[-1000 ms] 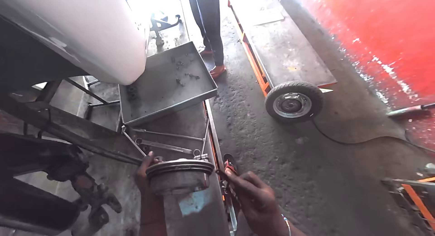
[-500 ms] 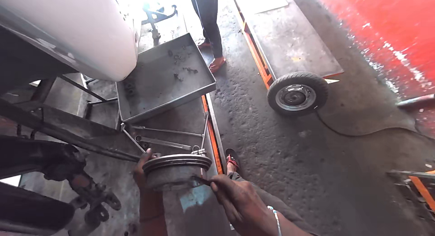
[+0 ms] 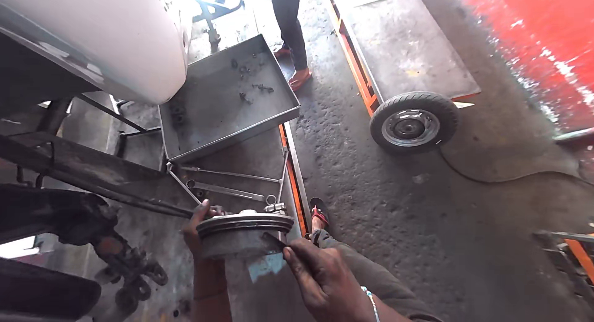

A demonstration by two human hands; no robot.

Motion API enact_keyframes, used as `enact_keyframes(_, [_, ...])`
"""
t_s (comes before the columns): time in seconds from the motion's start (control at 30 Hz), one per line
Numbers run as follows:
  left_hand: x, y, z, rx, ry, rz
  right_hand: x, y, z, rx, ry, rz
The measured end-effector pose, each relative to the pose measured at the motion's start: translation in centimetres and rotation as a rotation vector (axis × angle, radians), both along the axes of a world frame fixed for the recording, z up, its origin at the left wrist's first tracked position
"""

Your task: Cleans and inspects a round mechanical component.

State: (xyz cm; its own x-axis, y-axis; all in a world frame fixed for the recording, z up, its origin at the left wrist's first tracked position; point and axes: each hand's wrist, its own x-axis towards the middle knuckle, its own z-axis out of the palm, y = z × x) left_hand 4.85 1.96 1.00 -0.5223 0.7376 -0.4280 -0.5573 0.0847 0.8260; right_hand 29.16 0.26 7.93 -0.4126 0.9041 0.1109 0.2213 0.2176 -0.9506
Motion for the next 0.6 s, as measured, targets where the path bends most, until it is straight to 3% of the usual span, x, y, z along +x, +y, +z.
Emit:
enact_keyframes(0.1, [-0.7, -0.1, -1.0, 0.032, -0.005, -0.030, 0.0, -0.5, 0.2, -0.031, 0.015, -0.003])
enact_keyframes(0.23, [1.2, 1.1, 2.5, -0.088, 0.032, 0.040, 1.5, -1.4, -0.2, -0.019, 0.076, 0.064])
enact_keyframes(0.3, [1.0, 0.6, 1.9, -0.032, -0.014, 0.020, 2.3, -2.2, -0.5, 0.058, 0.063, 0.158])
enact_keyframes(0.4, [0.6, -0.1, 1.5, -0.020, 0.012, -0.036, 3.2, -4.2, -1.7, 0.057, -0.184, 0.370])
enact_keyframes(0.47, [0.6, -0.1, 1.8, -0.044, 0.036, -0.051, 2.6, -4.9, -2.2, -0.162, -0.439, 0.622])
enact_keyframes(0.53, [-0.5, 0.5, 0.5, 0.011, -0.005, -0.051, 0.1, -4.9, -2.7, -0.262, -0.565, 0.836])
enact_keyframes(0.6, [-1.4, 0.4, -0.9, 0.082, -0.040, -0.093, -3.4, -4.6, -2.5, -0.221, -0.606, 0.984])
